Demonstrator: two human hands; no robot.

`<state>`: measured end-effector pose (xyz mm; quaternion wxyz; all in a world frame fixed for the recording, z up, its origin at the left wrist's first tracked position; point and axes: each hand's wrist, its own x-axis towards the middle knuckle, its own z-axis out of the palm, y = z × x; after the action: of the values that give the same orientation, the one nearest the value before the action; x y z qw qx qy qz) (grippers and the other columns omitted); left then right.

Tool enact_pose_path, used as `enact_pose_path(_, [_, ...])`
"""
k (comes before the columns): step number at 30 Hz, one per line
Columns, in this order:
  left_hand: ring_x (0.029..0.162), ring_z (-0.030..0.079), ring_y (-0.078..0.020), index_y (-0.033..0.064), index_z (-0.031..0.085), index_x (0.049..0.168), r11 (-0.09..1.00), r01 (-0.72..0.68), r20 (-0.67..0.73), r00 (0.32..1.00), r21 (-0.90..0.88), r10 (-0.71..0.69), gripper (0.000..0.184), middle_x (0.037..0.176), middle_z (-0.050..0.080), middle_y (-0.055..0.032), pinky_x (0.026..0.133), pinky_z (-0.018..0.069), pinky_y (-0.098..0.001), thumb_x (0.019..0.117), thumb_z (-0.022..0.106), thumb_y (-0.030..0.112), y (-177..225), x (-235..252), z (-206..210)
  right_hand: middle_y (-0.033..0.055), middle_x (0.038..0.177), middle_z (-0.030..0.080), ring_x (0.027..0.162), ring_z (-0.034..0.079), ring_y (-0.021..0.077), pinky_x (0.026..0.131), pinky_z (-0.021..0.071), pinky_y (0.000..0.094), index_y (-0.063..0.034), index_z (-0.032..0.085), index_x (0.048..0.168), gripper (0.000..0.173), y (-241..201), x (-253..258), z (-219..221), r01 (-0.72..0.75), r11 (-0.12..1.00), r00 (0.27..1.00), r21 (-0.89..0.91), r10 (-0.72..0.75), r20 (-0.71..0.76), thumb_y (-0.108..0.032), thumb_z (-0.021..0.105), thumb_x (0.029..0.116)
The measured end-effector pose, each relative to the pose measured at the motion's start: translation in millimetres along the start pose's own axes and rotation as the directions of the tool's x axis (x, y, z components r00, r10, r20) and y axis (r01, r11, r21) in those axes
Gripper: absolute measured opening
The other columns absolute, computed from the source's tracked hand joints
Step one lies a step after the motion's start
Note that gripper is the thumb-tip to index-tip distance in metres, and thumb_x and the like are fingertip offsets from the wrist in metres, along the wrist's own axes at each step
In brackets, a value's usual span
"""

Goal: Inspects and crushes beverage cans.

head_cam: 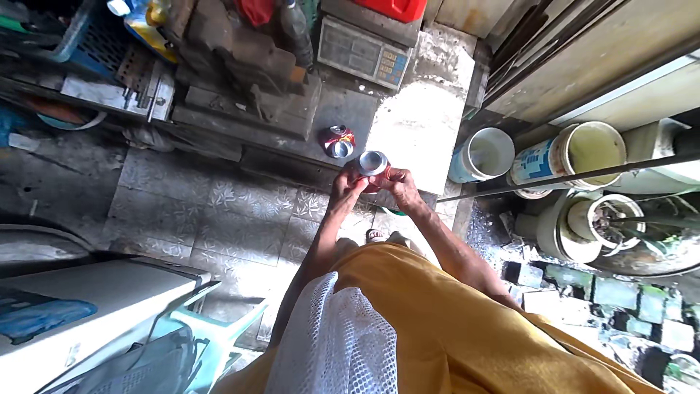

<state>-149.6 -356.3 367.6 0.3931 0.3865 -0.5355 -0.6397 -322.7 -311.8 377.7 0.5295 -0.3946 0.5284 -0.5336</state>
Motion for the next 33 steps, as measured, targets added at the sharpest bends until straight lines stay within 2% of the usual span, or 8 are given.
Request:
enact_pose_path(2, [0.121, 0.063, -0.0180, -0.0003, 0.053, 0.141, 0.998, -0.050, 0.044, 0.998, 0.035, 0.048, 0.056, 0.131, 0.065, -0.0128, 0.106, 0.0525, -0.0370, 0.0913, 0.072, 0.014, 9.8, 5.1, -9.3, 0.0064, 0.086, 0.075, 0.081, 0.072, 0.0140, 0.079, 0.0608, 0.0361, -0.0019, 0.075, 0.093, 0.013, -8.2, 1.3, 0.5, -0.028, 0.999, 1.000, -0.032, 0.029, 0.012, -0.014, 0.072, 0.0928])
enact_pose_path(7, [0.104, 0.071, -0.0203, 0.0024, 0.038, 0.153, 0.989, -0.144, 0.156, 0.978, 0.038, 0.136, 0.066, 0.123, 0.068, -0.0165, 0.093, 0.0597, -0.0371, 0.0942, 0.068, 0.008, 36.1, 9.7, -16.9, 0.0056, 0.084, 0.075, 0.080, 0.072, 0.0135, 0.078, 0.0609, 0.0364, -0.0028, 0.074, 0.092, 0.018, -27.4, 4.9, -2.7, -0.071, 0.985, 0.993, -0.159, 0.085, 0.084, -0.020, 0.069, 0.0944])
enact_pose_path(12, [0.105, 0.070, -0.0156, 0.0051, 0.052, 0.147, 0.967, -0.184, 0.159, 0.975, 0.174, 0.157, 0.054, 0.125, 0.069, -0.0133, 0.094, 0.0583, -0.0338, 0.0954, 0.068, 0.011, 32.5, 8.1, -21.2, 0.0160, 0.115, 0.072, 0.095, 0.074, 0.0236, 0.087, 0.0638, 0.0413, -0.0027, 0.046, 0.147, 0.064, -33.2, 5.4, -7.7, 0.099, 0.958, 0.980, -0.270, -0.046, 0.195, -0.013, 0.076, 0.0905])
enact_pose_path(14, [0.108, 0.070, -0.0155, 0.0052, 0.055, 0.144, 0.966, -0.170, 0.157, 0.978, 0.195, 0.140, 0.052, 0.127, 0.069, -0.0124, 0.096, 0.0580, -0.0346, 0.0946, 0.069, 0.012, 30.6, 8.4, -22.5, 0.0162, 0.120, 0.071, 0.096, 0.074, 0.0215, 0.087, 0.0633, 0.0394, -0.0038, 0.041, 0.154, 0.069, -31.3, 6.4, -9.7, 0.213, 0.927, 0.960, -0.309, -0.140, 0.242, -0.012, 0.073, 0.0940])
enact_pose_path(19, [0.114, 0.069, -0.0156, 0.0041, 0.057, 0.143, 0.933, -0.214, 0.216, 0.964, 0.291, 0.154, 0.049, 0.132, 0.068, -0.0132, 0.100, 0.0563, -0.0347, 0.0957, 0.068, 0.012, 18.6, 23.9, -19.7, 0.0155, 0.129, 0.069, 0.113, 0.070, 0.0193, 0.099, 0.0591, 0.0376, 0.0035, 0.060, 0.137, 0.042, -18.7, 15.8, -18.7, 0.424, 0.832, 0.903, -0.357, -0.357, 0.240, -0.005, 0.067, 0.0967])
enact_pose_path(24, [0.108, 0.071, -0.0143, 0.0031, 0.066, 0.134, 0.907, -0.243, 0.149, 0.968, 0.345, 0.202, 0.041, 0.120, 0.073, -0.0121, 0.099, 0.0564, -0.0340, 0.0926, 0.069, 0.004, 14.5, 30.1, -9.8, 0.0135, 0.111, 0.074, 0.093, 0.072, 0.0159, 0.085, 0.0616, 0.0344, 0.0025, 0.071, 0.118, 0.026, -15.7, 11.1, -17.6, 0.411, 0.802, 0.910, -0.433, -0.389, 0.143, 0.003, 0.065, 0.0929])
enact_pose_path(29, [0.103, 0.072, -0.0129, 0.0005, 0.070, 0.127, 0.944, -0.196, 0.090, 0.980, 0.264, 0.178, 0.040, 0.115, 0.075, -0.0121, 0.096, 0.0578, -0.0323, 0.0871, 0.069, -0.006, 1.5, 28.6, -7.1, 0.0125, 0.110, 0.075, 0.097, 0.073, 0.0165, 0.088, 0.0609, 0.0361, 0.0009, 0.073, 0.117, 0.028, 2.0, 9.7, -17.8, 0.406, 0.793, 0.911, -0.455, -0.392, 0.131, 0.004, 0.063, 0.0919])
enact_pose_path(33, [0.108, 0.070, -0.0131, 0.0016, 0.069, 0.128, 0.935, -0.186, 0.158, 0.977, 0.302, 0.143, 0.039, 0.119, 0.073, -0.0111, 0.101, 0.0555, -0.0336, 0.0888, 0.068, -0.004, -8.6, 27.4, -19.4, 0.0166, 0.126, 0.067, 0.107, 0.071, 0.0229, 0.096, 0.0605, 0.0404, -0.0044, 0.034, 0.156, 0.090, -5.7, 8.1, -29.2, 0.086, 0.960, 0.954, -0.267, -0.002, 0.299, -0.017, 0.083, 0.0815])
